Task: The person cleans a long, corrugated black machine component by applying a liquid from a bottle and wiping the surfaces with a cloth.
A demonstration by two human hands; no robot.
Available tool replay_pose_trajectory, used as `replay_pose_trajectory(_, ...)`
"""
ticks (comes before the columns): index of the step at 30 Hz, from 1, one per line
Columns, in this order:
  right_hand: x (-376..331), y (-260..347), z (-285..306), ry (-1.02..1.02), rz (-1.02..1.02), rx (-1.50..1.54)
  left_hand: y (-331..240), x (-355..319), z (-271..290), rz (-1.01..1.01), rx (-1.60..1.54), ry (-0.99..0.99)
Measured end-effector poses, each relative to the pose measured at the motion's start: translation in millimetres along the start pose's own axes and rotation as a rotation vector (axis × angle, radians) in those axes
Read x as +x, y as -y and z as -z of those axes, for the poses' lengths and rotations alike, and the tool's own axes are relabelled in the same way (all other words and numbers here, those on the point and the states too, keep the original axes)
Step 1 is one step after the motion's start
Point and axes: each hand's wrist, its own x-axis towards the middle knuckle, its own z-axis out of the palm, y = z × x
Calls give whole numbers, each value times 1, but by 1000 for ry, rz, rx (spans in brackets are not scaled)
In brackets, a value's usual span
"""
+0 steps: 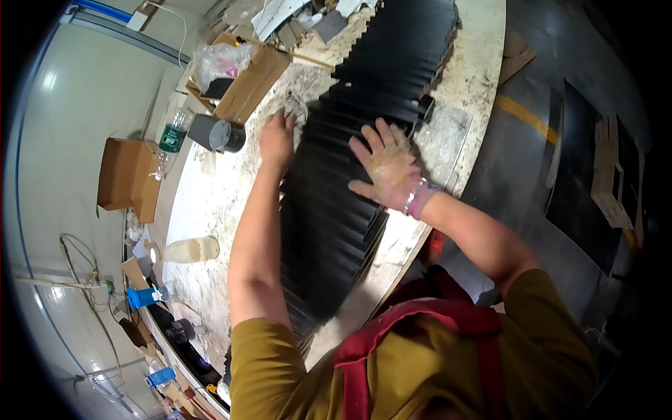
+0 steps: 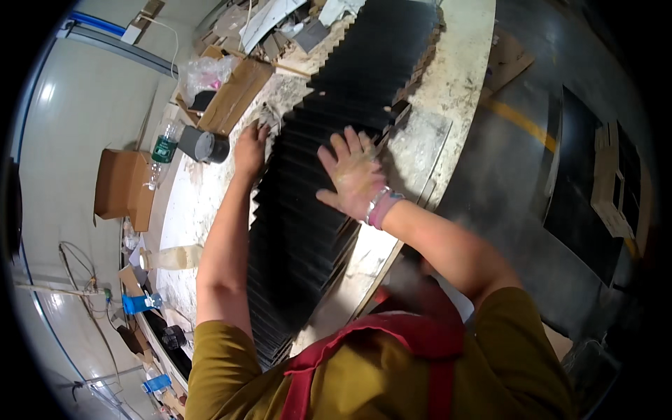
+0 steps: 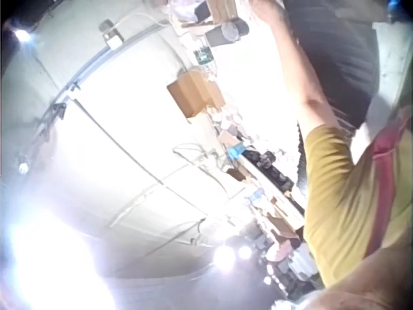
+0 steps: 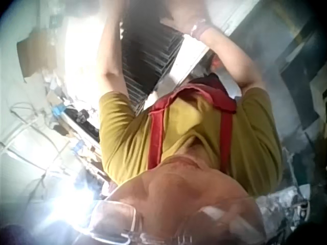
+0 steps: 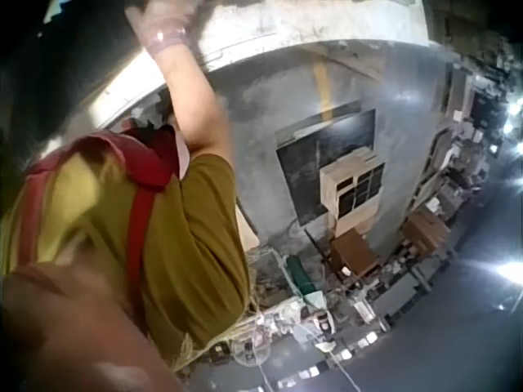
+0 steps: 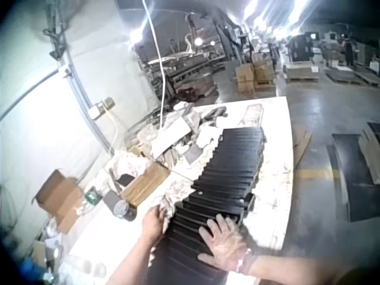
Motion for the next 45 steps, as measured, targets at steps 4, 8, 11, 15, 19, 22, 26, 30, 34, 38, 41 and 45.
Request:
replay_pose_trajectory(4, 11, -60, 27, -181, -67, 14, -123, 12, 4, -171, -340, 66)
replay_pose_trajectory(8, 15, -71, 17, 19, -70, -147, -118, -5, -66, -556, 21, -61)
replay_pose_trajectory(11, 10, -73, 0, -133, -36, -37, -51, 25, -38, -105, 75, 11)
replay_pose_trajectory(15, 10, -78, -4, -97, -44, -11, -48, 6, -7, -20, -34, -126)
replay_pose_trajectory(19, 11, -74, 15, 180, -77, -182, -143, -109, -36, -396, 120, -35)
replay_pose_trajectory(22, 8, -99, -24, -171, 5, -130, -175, -144, -14, -451, -175, 116)
replay_pose_trajectory(26, 13, -85, 12, 77, 6, -51, -179, -179, 19, -517, -503, 529)
replay_pose_trajectory(30, 18, -119, 53, 76, 51, 35, -161, -155, 58, -343, -507, 334)
replay_pose_trajectory(34, 50, -173, 83, -164, -73, -31, -125, -72, 99, 87, -763, -186)
replay_pose_trajectory(38, 103, -209, 77, -18, -4, -100, -135, 4, 69, 87, -755, -270)
replay_pose_trajectory(41, 117, -213, 46, 135, 140, -181, -177, 36, -14, -436, 51, -269)
replay_pose_trajectory(45, 110, -234, 25, 20, 222, 1, -200, 54, -108, -209, 61, 178)
